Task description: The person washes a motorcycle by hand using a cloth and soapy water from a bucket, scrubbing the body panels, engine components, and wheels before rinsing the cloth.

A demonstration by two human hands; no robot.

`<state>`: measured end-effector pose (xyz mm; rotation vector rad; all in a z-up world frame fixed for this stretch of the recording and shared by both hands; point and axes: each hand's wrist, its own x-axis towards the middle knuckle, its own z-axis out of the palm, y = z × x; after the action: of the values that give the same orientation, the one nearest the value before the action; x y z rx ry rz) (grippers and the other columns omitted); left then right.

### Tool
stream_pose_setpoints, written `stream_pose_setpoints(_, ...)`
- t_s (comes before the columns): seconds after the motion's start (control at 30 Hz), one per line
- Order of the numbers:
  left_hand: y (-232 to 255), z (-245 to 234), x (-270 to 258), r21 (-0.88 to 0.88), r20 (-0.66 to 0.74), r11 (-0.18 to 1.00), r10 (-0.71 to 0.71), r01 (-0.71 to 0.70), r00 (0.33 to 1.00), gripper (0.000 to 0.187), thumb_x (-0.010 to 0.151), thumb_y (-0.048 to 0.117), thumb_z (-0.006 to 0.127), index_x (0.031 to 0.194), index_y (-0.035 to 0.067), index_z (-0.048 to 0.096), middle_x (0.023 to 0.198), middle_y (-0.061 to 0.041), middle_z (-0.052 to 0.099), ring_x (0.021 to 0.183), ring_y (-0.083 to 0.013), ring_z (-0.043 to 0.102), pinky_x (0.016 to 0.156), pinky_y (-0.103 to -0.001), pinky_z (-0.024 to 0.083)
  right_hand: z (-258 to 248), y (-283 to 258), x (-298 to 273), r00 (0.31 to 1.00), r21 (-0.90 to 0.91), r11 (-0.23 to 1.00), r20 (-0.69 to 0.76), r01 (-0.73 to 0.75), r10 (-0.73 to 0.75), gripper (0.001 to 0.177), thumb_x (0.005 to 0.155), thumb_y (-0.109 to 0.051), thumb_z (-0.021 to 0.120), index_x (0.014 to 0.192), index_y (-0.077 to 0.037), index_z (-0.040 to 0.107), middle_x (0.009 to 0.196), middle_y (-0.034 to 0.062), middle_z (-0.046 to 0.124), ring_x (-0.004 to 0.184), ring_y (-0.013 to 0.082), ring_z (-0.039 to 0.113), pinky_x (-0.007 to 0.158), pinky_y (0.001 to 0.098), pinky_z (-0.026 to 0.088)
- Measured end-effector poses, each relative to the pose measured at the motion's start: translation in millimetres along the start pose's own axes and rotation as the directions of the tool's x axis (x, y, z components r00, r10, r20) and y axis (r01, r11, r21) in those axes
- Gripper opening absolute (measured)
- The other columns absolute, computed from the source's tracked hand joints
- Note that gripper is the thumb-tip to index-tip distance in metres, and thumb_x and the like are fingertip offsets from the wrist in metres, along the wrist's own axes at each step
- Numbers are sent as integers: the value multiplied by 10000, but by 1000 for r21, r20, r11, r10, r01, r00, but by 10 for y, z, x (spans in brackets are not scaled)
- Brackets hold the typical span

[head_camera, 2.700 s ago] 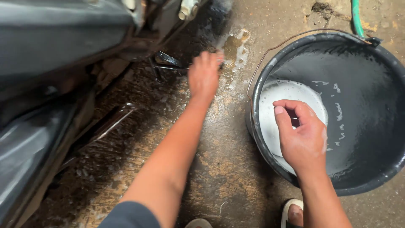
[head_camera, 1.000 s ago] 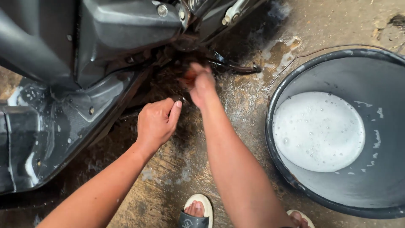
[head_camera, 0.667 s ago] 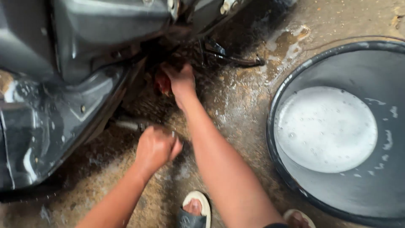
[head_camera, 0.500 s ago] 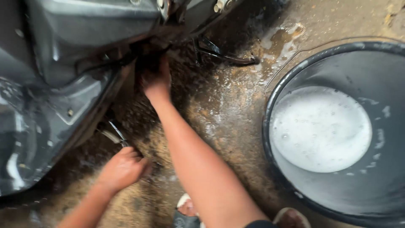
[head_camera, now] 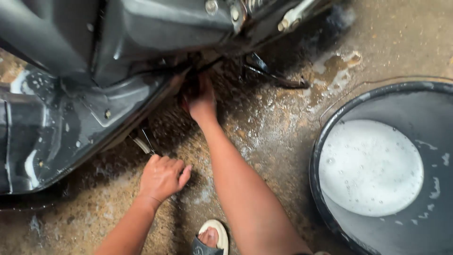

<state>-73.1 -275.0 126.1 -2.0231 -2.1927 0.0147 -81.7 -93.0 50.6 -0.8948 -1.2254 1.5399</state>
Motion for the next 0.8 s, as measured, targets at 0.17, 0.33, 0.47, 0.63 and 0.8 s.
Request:
stream_pose_setpoints(0.17,40,90,-12,29,-82,1000,-1,3,997,269,746,296,551,547,117,531,518,-31,525,550,-201,496,575,-325,360,-181,132,-365,992,-285,955,63,-85,107,465,721,-151,602,1169,-82,497,1100,120,593,1045,247,540,873,335,441)
stream_pose_setpoints(0.33,42,126,-15,47,-80,999,6,-2,997,252,743,288,554,556,121,531,521,-22,518,538,-190,485,562,-323,350,-30,-39,-73,962,299,918,9,-262,272,488,765,-66,526,1228,-96,377,1192,82,468,1067,220,471,874,320,394)
stream_pose_setpoints(0.47,64,133,2,56,-102,998,-13,19,995,240,738,284,553,559,125,534,519,-24,515,535,-191,481,561,-324,347,-61,-65,-50,933,590,728,156,-351,324,577,728,54,417,1269,-136,355,1234,56,409,1107,182,442,904,308,396)
stream_pose_setpoints(0.63,96,119,-47,39,-96,998,-35,39,995,261,750,285,553,548,123,524,527,-29,518,549,-195,485,577,-323,356,-153,19,-199,911,-37,973,344,-230,228,385,767,-7,540,1150,-44,513,1080,123,608,997,241,580,837,321,454)
stream_pose_setpoints(0.8,57,147,-21,61,-81,997,-52,57,995,258,744,288,555,554,116,523,546,-32,530,556,-190,493,584,-328,365,11,199,74,819,722,416,383,-553,427,186,865,-138,437,1050,-119,451,889,41,571,805,207,535,663,344,452)
